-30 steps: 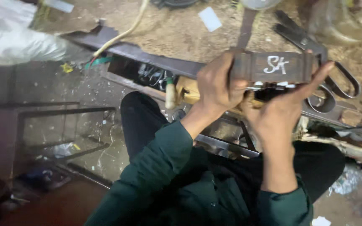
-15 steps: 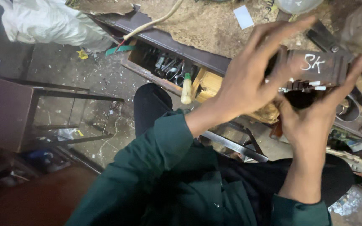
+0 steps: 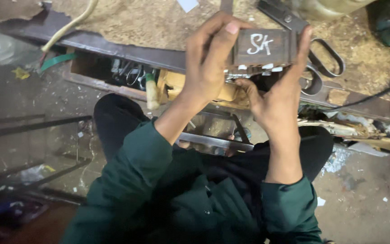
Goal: The person cuts small white rectangular pieces using shears and inserts them into the slots of a circular metal stator. The person repeatedly cuts and places the pieces into the stator slots.
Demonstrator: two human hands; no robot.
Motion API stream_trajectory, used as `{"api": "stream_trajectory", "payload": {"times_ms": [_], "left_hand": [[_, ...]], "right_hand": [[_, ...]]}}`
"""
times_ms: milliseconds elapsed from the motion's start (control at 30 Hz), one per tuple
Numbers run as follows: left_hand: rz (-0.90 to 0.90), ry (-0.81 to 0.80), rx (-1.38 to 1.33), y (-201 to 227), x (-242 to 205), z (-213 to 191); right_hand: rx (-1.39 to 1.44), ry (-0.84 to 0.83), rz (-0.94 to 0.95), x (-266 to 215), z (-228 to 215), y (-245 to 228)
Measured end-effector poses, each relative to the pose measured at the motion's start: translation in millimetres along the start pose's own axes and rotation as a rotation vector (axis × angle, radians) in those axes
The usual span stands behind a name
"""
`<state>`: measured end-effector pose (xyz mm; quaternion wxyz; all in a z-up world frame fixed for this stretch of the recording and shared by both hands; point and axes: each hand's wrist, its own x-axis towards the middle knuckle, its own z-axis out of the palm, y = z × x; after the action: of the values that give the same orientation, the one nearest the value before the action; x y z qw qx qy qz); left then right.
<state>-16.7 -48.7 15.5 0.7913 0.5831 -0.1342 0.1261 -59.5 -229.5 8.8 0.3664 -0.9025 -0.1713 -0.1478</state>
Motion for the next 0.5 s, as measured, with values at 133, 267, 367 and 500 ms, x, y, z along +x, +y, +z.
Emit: {"api": "stream_trajectory", "payload": {"times_ms": [133, 267, 367, 500], "left_hand": [[-0.011, 0.01, -0.015, 3.6, 1.8, 2.6], [-0.029, 0.085, 0.041, 9.9, -2.8, 6.3], [0.03, 0.274, 0.102, 11.8, -8.9, 25.8], [-0.041, 0.464, -0.032, 11.5, -1.7, 42.4]], "right_hand": [[-0.094, 0.011, -0.049, 3.1, -0.8, 0.9], [0.159, -0.001, 0.013, 0.8, -2.0, 0.6], [0.417, 0.051, 0.024, -2.5, -0.6, 1.6], [0.128, 0.155, -0.043, -2.9, -1.8, 1.5]]}}
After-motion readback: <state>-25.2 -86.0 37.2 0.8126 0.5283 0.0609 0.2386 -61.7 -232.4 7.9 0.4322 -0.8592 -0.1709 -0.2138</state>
